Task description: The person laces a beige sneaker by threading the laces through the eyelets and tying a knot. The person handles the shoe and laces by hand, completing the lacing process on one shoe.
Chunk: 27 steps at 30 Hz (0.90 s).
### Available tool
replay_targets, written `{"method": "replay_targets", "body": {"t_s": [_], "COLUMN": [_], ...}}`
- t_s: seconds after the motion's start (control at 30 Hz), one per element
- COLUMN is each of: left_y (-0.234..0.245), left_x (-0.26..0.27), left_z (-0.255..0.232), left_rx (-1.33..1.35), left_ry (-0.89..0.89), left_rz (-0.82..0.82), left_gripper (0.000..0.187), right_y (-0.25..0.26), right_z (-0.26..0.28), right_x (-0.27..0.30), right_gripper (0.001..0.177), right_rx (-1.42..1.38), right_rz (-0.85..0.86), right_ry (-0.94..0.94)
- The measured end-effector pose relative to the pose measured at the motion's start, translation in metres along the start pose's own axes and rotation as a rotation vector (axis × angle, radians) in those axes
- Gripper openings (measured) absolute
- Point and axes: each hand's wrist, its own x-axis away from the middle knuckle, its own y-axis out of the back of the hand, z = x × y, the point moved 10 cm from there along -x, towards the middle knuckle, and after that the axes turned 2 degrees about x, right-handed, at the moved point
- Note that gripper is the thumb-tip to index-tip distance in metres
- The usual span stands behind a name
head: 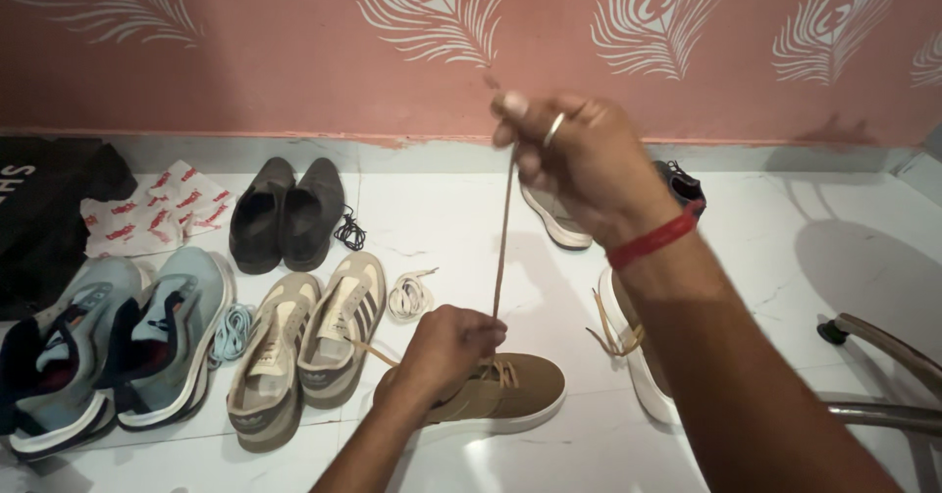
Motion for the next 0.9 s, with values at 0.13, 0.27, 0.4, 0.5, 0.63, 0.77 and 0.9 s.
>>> {"method": "replay_targets", "body": {"t_s": [0.13,0.27,0.4,0.5,0.63,0.77,0.9], "left_y": [-0.003,0.000,0.022,0.014,-0.009,-0.012,-0.017], "left_x": [-0.002,-0.004,0.000,0.006,0.014,0.008,-0.002], "left_z": [0.007,0.005,-0.003,-0.006,0.003,0.012,0.019], "left_rx": [-0.094,-0.192,-0.426,-0.451,-0.625,-0.615,-0.611], "left_ry": [-0.021,-0.121,-0.201,-0.158,0.011,0.024,-0.128], "left_rz": [0.065,0.054,-0.065,-0.005,0.146,0.103,0.008], "left_gripper": [0.027,0.027,0.033,0.032,0.026,0.022,0.021], "right_y": [0.004,0.012,0.056,0.106,0.141,0.125,0.065], "right_z": [0.028,0.014,0.019,0.042,0.053,-0.021,-0.155], "right_x": [0.001,0.014,0.041,0.066,0.092,0.097,0.108], "right_gripper": [0.021,0.033,0.041,0.037,0.016,0.006,0.021], "right_rx": [-0.075,-0.004,0.056,0.044,0.211,0.474,0.471], "right_rz": [-0.019,-0.047,-0.172,-0.301,-0.320,-0.209,-0.026], "right_ry": [0.127,0.050,0.042,0.147,0.302,0.151,-0.209]}}
